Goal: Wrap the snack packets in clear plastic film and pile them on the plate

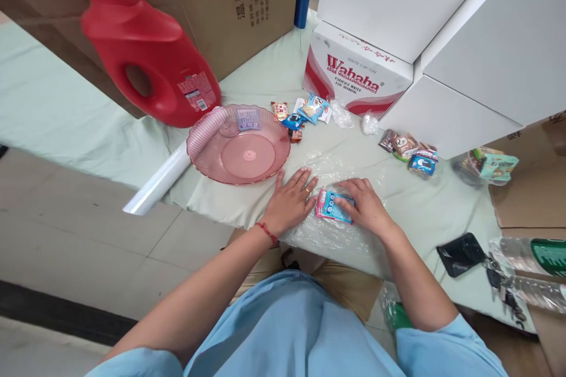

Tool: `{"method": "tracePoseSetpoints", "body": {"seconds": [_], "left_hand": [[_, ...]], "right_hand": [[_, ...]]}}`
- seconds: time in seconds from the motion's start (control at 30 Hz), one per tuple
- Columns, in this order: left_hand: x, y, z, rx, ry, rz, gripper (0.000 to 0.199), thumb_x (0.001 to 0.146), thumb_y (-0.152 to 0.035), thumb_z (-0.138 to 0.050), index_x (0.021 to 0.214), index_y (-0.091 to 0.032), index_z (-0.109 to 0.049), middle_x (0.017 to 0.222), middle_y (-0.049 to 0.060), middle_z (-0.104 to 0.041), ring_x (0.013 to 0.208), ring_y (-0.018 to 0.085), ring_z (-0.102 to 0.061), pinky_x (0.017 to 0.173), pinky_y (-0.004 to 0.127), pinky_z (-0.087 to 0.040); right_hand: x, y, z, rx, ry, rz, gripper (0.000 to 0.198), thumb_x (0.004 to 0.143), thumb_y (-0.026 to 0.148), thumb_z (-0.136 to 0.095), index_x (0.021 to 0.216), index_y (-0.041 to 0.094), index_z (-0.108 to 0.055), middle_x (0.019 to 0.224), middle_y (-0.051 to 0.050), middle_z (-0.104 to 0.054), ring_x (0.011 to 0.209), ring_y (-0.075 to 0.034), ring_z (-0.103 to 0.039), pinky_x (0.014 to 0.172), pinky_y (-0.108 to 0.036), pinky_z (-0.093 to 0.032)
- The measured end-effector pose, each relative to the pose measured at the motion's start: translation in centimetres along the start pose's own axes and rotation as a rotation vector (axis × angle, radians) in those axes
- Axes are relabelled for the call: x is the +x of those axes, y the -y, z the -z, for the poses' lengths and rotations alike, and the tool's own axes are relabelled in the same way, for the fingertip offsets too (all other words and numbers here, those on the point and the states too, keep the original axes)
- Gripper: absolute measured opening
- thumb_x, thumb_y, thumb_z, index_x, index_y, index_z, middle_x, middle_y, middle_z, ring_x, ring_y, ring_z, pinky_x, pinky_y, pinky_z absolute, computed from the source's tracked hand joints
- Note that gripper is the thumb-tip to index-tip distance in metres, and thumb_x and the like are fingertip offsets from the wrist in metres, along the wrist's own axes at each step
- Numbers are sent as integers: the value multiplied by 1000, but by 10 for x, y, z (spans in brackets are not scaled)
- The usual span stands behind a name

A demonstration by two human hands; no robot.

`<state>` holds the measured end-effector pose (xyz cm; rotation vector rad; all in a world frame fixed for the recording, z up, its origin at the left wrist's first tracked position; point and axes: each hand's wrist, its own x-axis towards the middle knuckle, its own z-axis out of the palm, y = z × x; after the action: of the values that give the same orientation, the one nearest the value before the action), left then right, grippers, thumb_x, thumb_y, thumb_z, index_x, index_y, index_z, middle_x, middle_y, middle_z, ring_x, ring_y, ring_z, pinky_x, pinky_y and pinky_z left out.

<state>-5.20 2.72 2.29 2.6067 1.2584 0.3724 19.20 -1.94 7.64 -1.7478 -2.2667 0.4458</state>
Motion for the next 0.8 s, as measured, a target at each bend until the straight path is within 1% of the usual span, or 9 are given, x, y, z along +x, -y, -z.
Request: {"method": "tracePoseSetpoints", "body": {"seconds": [0.07,0.13,0.27,0.37,0.53,0.67,0.8], "left_hand": [[0,0,1,-13,-1,2,53,110,-44,-38,160,-29,-49,172,10,-40,161,29,-36,133,66,-8],[0,-1,1,-22,-4,3,53,110,-43,-40,160,-28,-50,172,11,-40,160,29,-36,133,67,-8],[0,-1,1,-29,-12,-2,53,110,-42,-40,159,-25,-50,172,12,-40,160,29,-36,132,68,-9],[0,-1,1,-33,-20,0,52,110,-42,-39,159,-26,-51,172,11,-40,160,28,-37,132,67,-9],[0,-1,1,-33,-14,2,53,111,-45,-37,160,-28,-50,172,11,-40,160,29,-37,132,67,-8],[0,-1,2,-31,-2,13,55,110,-46,-38,161,-28,-49,172,10,-41,160,31,-38,132,68,-10],[0,0,3,-26,9,14,55,110,-45,-37,162,-28,-48,172,9,-41,160,30,-37,132,67,-11]], "right_hand": [[-3,8,0,-2,106,54,65,96,49,-74,151,21,-57,140,-15,-65,127,-35,-53,109,-50,-47],[-6,14,-2,-51,182,48,75,90,46,-81,155,23,-52,145,-14,-63,131,-37,-51,109,-52,-47],[-8,15,-8,-119,178,-18,72,91,36,-79,156,22,-52,142,-15,-64,130,-37,-50,108,-52,-48],[-8,10,-8,-119,150,-21,71,91,34,-76,157,21,-51,141,-16,-64,128,-37,-51,109,-52,-48],[-1,3,-7,-94,84,-20,69,92,35,-75,155,17,-53,142,-17,-63,129,-36,-50,114,-50,-45],[5,1,-13,-92,115,-26,69,91,31,-74,156,19,-52,146,-16,-60,131,-36,-51,113,-52,-45],[6,-4,-17,-47,131,-31,71,90,28,-75,156,20,-52,149,-16,-58,132,-35,-52,115,-51,-45]]}}
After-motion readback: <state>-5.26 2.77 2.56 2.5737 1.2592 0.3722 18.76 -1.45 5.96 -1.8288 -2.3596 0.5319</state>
